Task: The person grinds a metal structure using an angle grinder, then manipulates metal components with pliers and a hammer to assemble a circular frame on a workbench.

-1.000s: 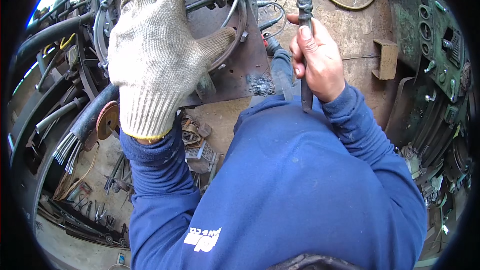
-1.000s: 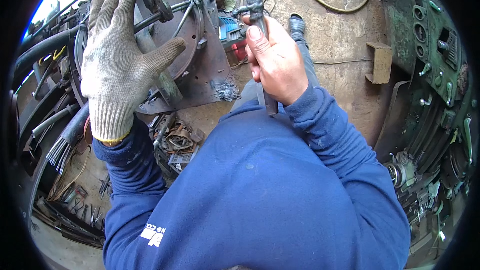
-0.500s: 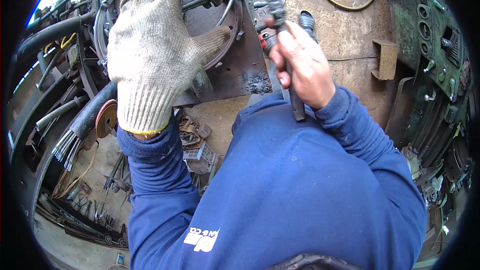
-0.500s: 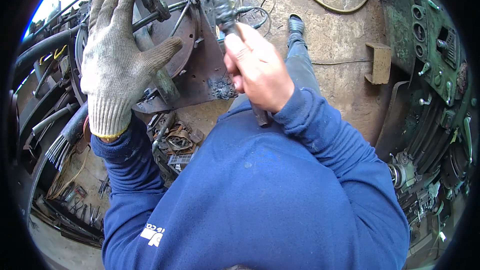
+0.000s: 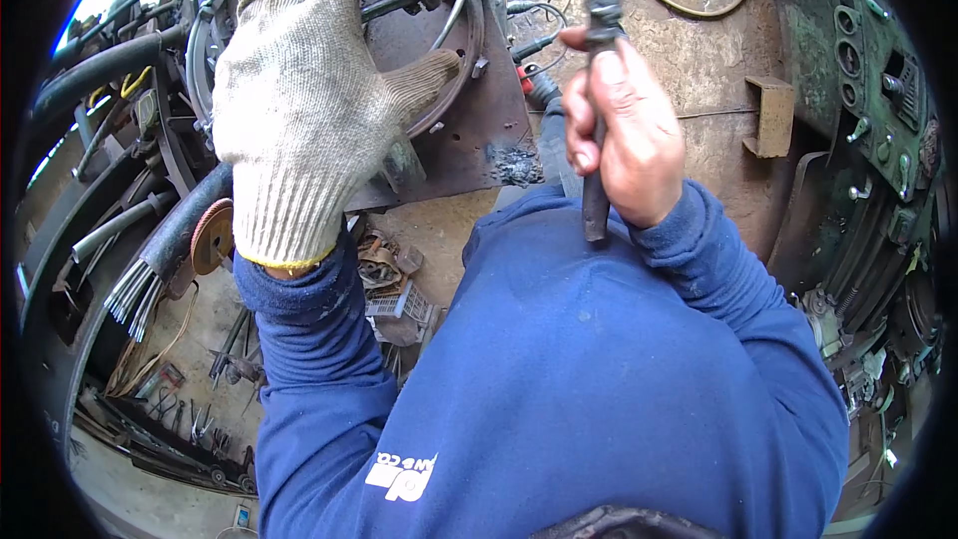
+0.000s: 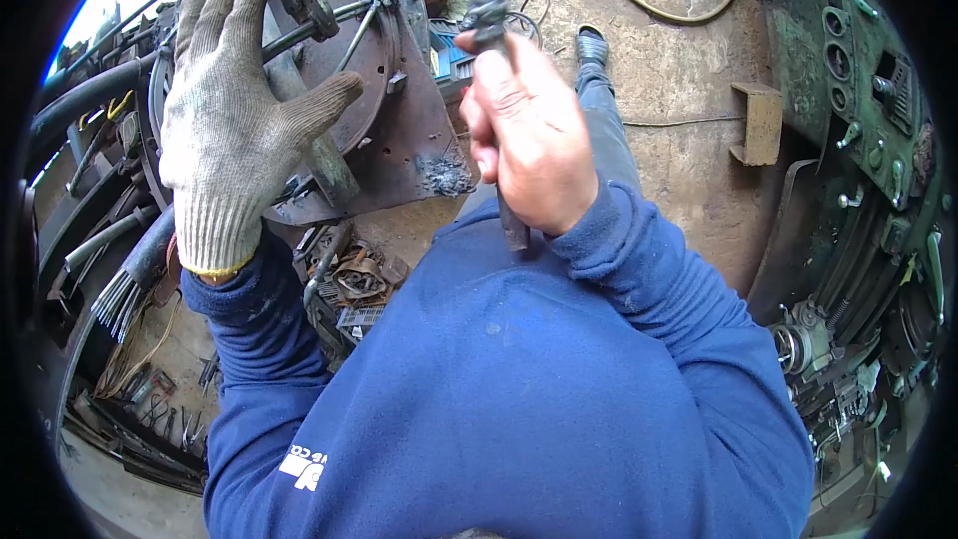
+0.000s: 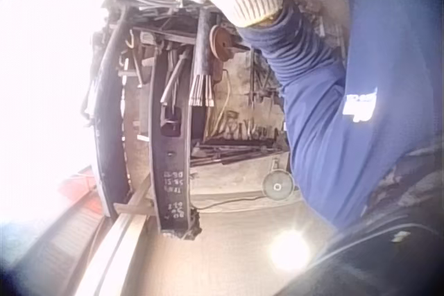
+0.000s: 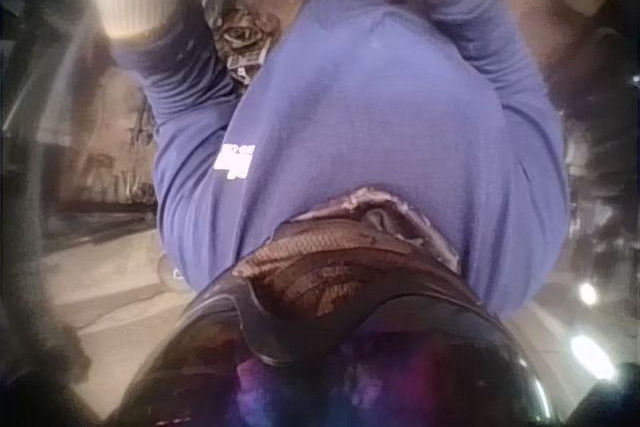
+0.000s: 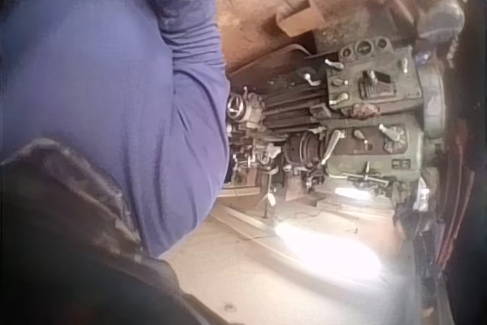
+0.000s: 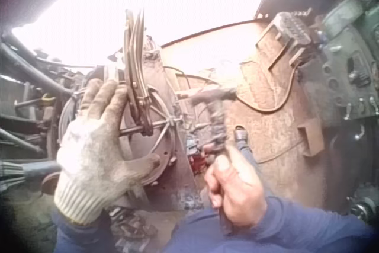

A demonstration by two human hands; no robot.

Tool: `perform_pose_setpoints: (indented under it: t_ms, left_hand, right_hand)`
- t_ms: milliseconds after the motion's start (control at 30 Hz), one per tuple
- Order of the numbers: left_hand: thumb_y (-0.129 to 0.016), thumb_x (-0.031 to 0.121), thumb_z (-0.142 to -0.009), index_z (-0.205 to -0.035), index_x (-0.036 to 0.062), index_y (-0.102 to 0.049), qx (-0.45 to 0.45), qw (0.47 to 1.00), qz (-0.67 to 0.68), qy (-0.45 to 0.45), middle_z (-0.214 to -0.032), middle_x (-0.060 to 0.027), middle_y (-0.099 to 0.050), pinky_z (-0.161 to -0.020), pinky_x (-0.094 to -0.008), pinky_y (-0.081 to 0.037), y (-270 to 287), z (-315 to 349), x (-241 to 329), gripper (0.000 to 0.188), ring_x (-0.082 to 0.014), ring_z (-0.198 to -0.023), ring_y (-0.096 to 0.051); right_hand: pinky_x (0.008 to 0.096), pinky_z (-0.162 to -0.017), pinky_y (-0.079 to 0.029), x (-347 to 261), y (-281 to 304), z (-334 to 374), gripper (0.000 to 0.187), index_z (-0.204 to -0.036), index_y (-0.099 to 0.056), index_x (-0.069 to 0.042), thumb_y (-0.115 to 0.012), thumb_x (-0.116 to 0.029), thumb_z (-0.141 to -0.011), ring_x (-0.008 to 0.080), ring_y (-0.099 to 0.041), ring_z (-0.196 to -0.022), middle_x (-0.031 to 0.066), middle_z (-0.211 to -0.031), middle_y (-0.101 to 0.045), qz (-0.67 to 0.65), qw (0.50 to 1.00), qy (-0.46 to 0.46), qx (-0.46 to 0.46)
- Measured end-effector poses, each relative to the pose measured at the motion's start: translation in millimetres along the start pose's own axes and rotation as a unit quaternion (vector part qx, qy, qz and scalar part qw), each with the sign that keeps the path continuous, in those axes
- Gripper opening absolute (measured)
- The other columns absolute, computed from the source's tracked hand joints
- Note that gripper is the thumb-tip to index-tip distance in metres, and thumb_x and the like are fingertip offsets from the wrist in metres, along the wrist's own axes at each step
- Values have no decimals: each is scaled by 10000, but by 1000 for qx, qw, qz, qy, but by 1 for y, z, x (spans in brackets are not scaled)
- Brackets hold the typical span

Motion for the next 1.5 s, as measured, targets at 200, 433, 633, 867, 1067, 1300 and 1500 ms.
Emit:
perform_pose_setpoints:
  t_ms: [200,433,633,867,1067,1300,1500]
  left_hand:
    - [-863,490,-689,-1498,33,-447,-2,1000,1,-8,-1538,-206,-443,-1202,-451,-333,2,-3,2,1019,-378,-1479,-339]
    - [-866,479,-679,-1493,45,-457,3,1000,5,-1,-1531,-205,-453,-1194,-460,-342,-2,1,-1,1009,-388,-1470,-351]
    - [-870,482,-676,-1496,49,-455,2,1000,-1,-7,-1531,-203,-454,-1192,-462,-344,1,-3,2,1016,-385,-1470,-352]
    - [-870,490,-681,-1499,50,-452,-4,1000,3,-1,-1535,-205,-447,-1197,-461,-340,0,0,0,1019,-387,-1475,-343]
    - [-867,488,-684,-1506,51,-442,-6,1000,-2,-2,-1545,-204,-434,-1202,-460,-334,-1,-1,0,1024,-385,-1483,-328]
    - [-863,449,-688,-1505,56,-446,-15,1000,-10,5,-1549,-202,-433,-1202,-458,-335,1,-2,1,997,-370,-1485,-333]
    - [-872,465,-679,-1499,49,-451,-8,1000,5,-3,-1549,-197,-434,-1204,-452,-333,1,0,0,1012,-368,-1481,-339]
  right_hand:
    - [235,-509,-398,29,-4,-1,292,-1188,-567,-32,-471,-289,-1091,55,-459,-580,-3,-783,-524,158,987,-7,-4]
    - [210,-474,-359,13,-6,2,283,-1227,-541,-48,-480,-289,-1091,51,-417,-558,-21,-730,-480,27,998,-51,-11]
    - [211,-470,-376,26,-6,-3,357,-1251,-500,-3,-431,-320,-1102,62,-414,-516,-6,-736,-466,96,994,39,20]
    - [206,-481,-372,12,-6,1,355,-1244,-518,-14,-419,-326,-1108,54,-417,-537,-14,-730,-468,110,993,-46,-21]
    - [216,-484,-397,-1,6,1,356,-1275,-493,-22,-371,-317,-1119,61,-438,-535,-5,-743,-470,-24,991,121,58]
    - [201,-483,-342,15,-8,-1,332,-1226,-522,0,-424,-295,-1108,49,-380,-537,-12,-720,-449,124,991,-35,-32]
    - [203,-511,-373,-4,-3,3,377,-1302,-481,32,-395,-280,-1109,57,-425,-563,5,-791,-486,98,993,58,9]
Point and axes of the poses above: each hand's wrist, its own z-axis away from the middle knuckle, its own y-axis out of the back of the hand, x = y × z, the point moved 4 cm from there along -z, towards the middle knuckle
